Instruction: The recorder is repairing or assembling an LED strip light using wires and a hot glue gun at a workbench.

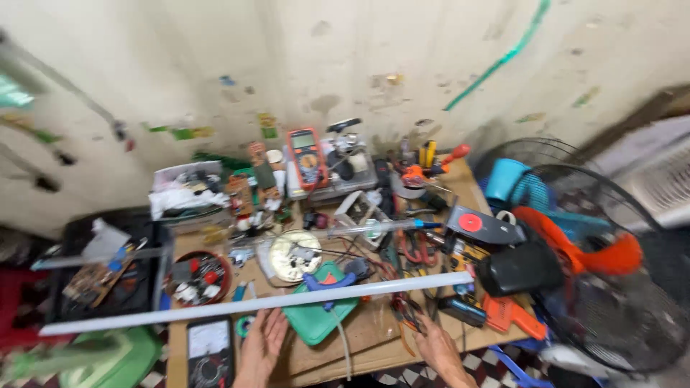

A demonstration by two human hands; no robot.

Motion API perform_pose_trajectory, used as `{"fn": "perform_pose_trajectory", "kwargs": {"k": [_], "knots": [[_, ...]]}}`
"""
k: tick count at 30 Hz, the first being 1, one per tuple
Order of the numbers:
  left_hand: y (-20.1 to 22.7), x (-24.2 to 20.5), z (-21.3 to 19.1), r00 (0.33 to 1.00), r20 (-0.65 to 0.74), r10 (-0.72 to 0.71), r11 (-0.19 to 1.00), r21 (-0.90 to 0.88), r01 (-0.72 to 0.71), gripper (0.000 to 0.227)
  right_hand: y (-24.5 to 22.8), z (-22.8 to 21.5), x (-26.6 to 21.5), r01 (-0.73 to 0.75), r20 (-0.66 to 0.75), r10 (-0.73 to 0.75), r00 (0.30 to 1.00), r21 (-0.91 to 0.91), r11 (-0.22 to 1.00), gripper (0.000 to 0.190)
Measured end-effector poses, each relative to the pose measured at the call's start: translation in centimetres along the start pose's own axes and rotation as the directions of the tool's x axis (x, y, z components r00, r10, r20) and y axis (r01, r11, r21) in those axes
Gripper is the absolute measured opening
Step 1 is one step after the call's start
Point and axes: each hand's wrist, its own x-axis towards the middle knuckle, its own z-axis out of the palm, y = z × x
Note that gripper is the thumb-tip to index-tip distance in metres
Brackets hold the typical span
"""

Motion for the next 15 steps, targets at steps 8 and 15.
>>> {"fn": "perform_pose_trajectory", "kwargs": {"k": [8, 15], "knots": [[0.4, -2.7, 0.0, 0.999, -0.035, 0.038, 0.994, -0.103, -0.042, 0.047, 8.6, 7.6, 8.2, -0.071, 0.047, 0.071, 0.996, -0.016, 0.997, 0.050], [0.2, -3.1, -4.0, 0.991, -0.052, 0.120, 0.993, -0.002, -0.120, 0.046, 9.1, 9.4, 9.8, 0.007, -0.034, -0.010, 0.999, -0.066, 0.998, 0.058]]}}
